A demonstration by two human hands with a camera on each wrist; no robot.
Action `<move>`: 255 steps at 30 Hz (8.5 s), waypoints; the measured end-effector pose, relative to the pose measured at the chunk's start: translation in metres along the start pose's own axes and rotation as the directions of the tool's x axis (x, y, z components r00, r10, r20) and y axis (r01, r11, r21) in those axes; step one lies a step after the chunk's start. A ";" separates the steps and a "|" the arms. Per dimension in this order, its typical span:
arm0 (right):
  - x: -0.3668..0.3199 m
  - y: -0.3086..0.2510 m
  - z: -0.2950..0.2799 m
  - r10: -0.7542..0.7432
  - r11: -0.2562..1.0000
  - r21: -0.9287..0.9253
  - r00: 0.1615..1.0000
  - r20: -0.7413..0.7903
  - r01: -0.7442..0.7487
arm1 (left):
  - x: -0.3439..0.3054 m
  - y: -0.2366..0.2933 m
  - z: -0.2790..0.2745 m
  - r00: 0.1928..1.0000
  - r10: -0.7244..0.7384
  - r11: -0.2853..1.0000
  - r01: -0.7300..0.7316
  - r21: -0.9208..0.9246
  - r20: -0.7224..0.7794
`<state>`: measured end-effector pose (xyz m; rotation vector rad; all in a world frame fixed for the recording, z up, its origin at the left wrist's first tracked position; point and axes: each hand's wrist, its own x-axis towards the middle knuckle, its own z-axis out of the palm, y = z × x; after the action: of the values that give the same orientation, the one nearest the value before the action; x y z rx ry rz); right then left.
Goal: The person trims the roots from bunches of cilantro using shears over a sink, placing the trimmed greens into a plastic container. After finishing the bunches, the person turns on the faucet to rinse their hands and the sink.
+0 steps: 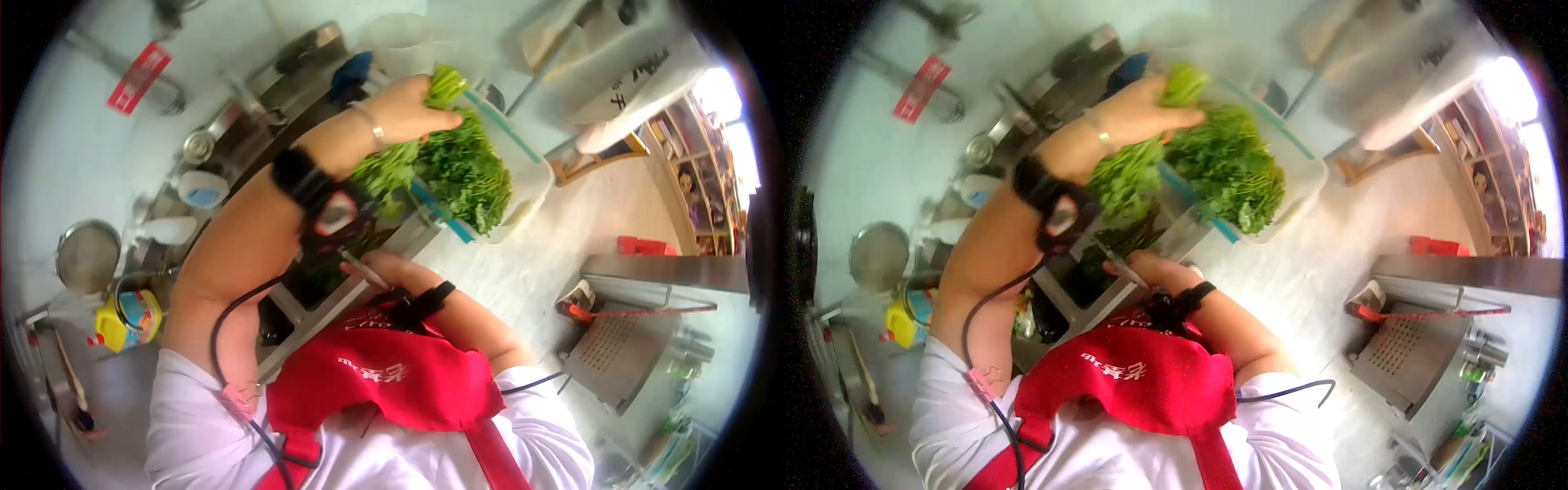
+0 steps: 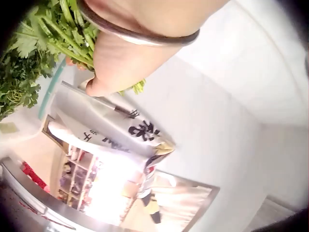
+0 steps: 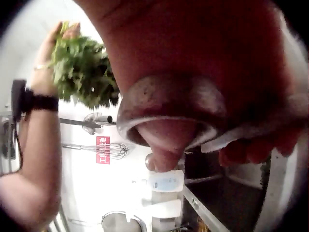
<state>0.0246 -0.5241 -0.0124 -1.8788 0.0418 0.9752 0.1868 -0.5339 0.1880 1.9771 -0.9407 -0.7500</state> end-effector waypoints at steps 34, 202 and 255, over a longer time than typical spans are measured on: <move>-0.015 0.053 -0.050 0.173 0.880 0.463 0.980 -0.100 -0.108 | -0.079 -0.257 0.007 0.802 -0.200 0.962 0.270 0.043 -0.563; 0.118 -0.210 0.198 -0.219 0.794 -0.487 0.919 0.329 0.364 | -0.546 -0.314 0.005 0.574 -0.602 0.734 0.125 -0.668 -0.555; 0.162 -0.191 0.232 0.250 0.874 -0.482 0.902 0.353 -0.054 | -0.543 -0.435 0.048 0.423 -0.749 0.660 0.421 -0.622 -0.509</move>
<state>0.0746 -0.1867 -0.0193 -2.0774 -0.3217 1.5865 0.0028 0.0661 -0.1162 1.9311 0.4699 -0.3562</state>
